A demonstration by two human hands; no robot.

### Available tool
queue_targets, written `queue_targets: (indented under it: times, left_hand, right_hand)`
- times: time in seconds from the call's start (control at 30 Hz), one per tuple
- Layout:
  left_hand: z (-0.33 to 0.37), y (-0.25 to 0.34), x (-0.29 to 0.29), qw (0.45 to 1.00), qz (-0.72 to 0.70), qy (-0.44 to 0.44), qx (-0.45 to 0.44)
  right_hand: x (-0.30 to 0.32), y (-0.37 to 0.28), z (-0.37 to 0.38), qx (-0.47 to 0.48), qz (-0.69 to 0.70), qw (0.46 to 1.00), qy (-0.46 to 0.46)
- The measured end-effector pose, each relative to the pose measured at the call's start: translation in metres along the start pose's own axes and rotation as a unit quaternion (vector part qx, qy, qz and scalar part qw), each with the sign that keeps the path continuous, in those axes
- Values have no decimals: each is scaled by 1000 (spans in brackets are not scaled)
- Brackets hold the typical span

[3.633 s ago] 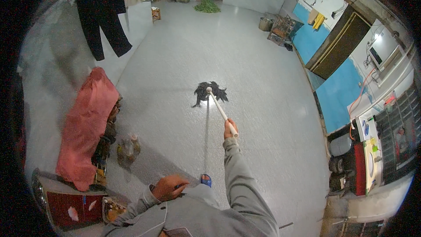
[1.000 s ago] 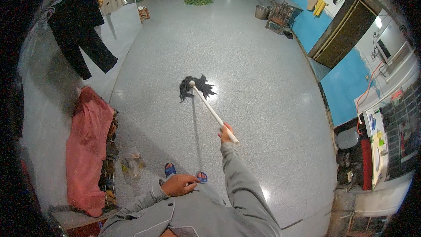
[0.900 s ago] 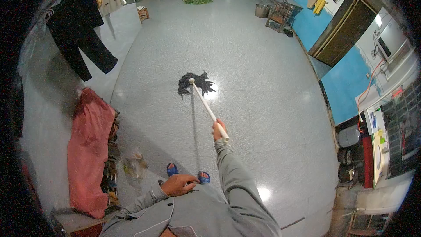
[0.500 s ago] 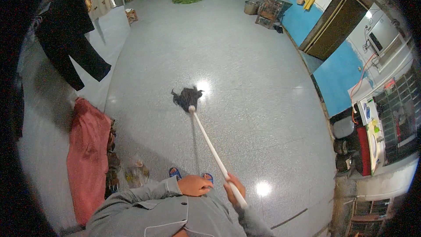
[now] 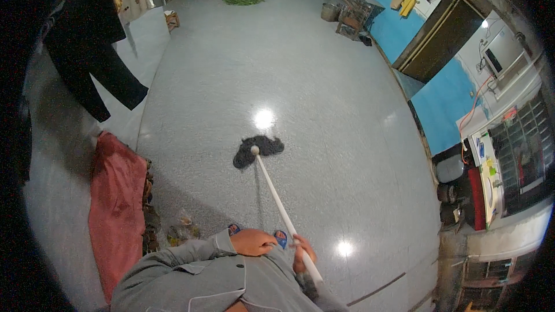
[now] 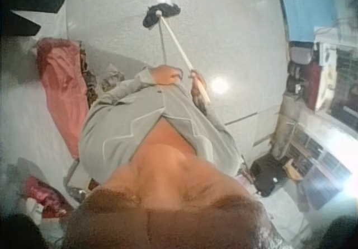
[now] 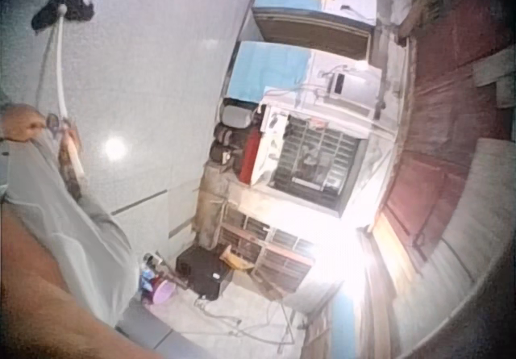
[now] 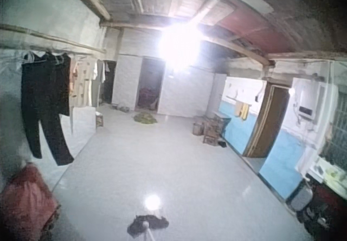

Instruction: Mopping a large tiled floor area with a string mop.

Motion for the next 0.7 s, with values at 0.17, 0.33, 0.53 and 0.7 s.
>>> queue_targets:
  times: [0.17,0.33,0.53,0.7]
  left_hand:
    - [-31,-6,24,998,-8,61,20]
    - [-60,-26,29,993,31,91,73]
    - [-88,-36,45,984,-5,151,91]
    - [-66,-37,38,995,-3,55,80]
  right_hand:
    - [-93,74,101,114,-21,990,-79]
    - [-133,92,202,132,-110,983,-72]
    - [-94,35,213,77,-95,992,-33]
    - [-19,41,99,-94,-106,990,-10]
Point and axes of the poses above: each hand's wrist, its own z-axis towards the middle knuckle, its own x-axis out of the back of the hand, y = z × x, the point moved 10 cm from there along z, towards the middle knuckle, and after that the axes turned 2 degrees about x, right-handed, at the moved point
